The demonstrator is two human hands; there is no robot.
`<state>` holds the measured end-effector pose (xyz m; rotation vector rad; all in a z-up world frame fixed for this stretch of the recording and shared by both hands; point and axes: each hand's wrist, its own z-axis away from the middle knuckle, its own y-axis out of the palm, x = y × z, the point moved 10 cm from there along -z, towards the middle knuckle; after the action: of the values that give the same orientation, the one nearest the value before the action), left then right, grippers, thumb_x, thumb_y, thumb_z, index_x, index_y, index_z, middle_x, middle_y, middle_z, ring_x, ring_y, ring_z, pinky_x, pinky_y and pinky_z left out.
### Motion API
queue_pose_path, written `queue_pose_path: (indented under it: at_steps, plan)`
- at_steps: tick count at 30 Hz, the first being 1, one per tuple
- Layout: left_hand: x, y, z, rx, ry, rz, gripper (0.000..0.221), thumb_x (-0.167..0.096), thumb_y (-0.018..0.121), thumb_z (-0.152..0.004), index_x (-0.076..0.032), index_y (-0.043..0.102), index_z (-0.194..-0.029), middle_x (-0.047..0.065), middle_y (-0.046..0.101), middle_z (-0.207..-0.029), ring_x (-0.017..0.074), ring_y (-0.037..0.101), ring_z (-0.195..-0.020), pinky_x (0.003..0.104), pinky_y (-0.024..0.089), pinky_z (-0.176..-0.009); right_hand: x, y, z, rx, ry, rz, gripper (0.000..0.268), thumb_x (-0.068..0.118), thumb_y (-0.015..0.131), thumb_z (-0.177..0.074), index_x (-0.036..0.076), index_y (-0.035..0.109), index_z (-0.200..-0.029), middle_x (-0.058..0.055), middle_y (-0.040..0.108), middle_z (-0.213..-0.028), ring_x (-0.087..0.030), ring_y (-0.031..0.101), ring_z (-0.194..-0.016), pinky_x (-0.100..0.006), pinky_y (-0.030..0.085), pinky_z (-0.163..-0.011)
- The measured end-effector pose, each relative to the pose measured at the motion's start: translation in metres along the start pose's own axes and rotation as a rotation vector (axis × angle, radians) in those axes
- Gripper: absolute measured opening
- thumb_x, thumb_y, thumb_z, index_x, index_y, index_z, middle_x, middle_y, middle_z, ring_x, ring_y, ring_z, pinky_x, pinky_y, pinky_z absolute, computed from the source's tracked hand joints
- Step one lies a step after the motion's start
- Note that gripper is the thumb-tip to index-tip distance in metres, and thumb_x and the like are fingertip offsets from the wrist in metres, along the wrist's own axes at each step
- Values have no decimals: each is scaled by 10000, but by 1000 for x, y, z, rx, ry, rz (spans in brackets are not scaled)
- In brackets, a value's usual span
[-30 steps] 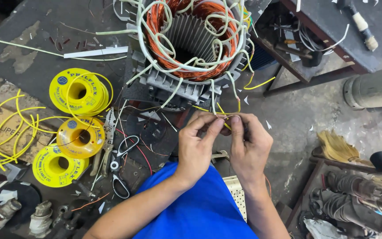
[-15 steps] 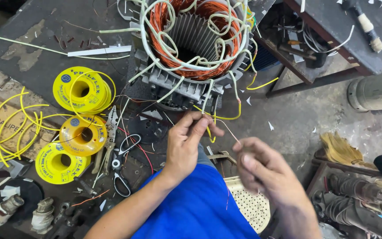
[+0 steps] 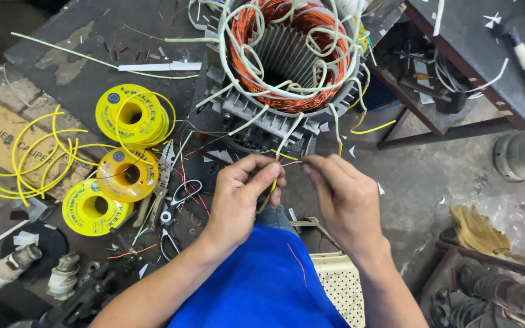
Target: Stripping insulation from wires and connecting them to the windings of an electric motor stator.
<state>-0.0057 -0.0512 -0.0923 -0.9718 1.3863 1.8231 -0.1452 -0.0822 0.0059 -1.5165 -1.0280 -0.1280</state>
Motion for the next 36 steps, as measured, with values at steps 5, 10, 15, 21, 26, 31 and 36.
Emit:
queue_pose_path:
  at_steps: [5,10,15,21,26,31,36]
  plan:
    - [13,6,7,-3,-204,370,230,-133,628,-1089,68,730,-1040,200,732,-827,162,630,-622,268,519,-573,-15,15,-1,-116,-67,68,143,109,676,-1078,151,793,-1149,-9,689,-749,-256,708,-621,-330,564,-580]
    - [25,9,10,-16,-294,493,224,-108,619,-1096,82,716,-1030,192,708,-799,151,567,-608,255,459,-558,-19,35,-4,-153,-82,-8,161,90,653,-1084,130,788,-1163,-59,716,-792,-328,739,-681,-389,594,-610]
    - [37,15,11,10,-382,614,216,-108,618,-1098,80,707,-1039,193,680,-786,135,514,-565,234,420,-530,-32,45,4,-208,-79,-60,167,84,659,-1078,121,805,-1152,-99,779,-857,-362,789,-775,-421,628,-678]
    - [40,28,18,54,-485,731,213,-108,560,-1128,61,670,-1059,125,563,-798,93,422,-572,211,347,-521,-32,56,-6,-118,36,-309,194,197,662,-1060,161,824,-1159,-75,816,-850,-311,820,-795,-390,647,-743]
    - [59,28,27,25,-536,863,153,-107,591,-1101,21,665,-1061,88,553,-826,56,383,-551,182,272,-490,-26,89,-4,191,9,-552,392,304,614,-1038,59,728,-1323,-76,830,-1027,-158,790,-931,-274,580,-824]
    - [55,31,25,37,-501,917,93,-92,574,-1115,-56,655,-1145,88,547,-862,56,378,-559,179,278,-481,-20,112,-7,342,274,-962,638,451,467,-1042,11,615,-1479,-243,781,-1197,-332,781,-1126,-388,629,-1022]
    - [46,26,21,46,-320,733,89,-133,661,-1074,-45,674,-1076,102,590,-832,66,386,-561,196,268,-509,-37,89,0,451,377,-601,638,219,471,-990,192,510,-1626,-48,769,-1441,-106,691,-1217,-213,539,-988]
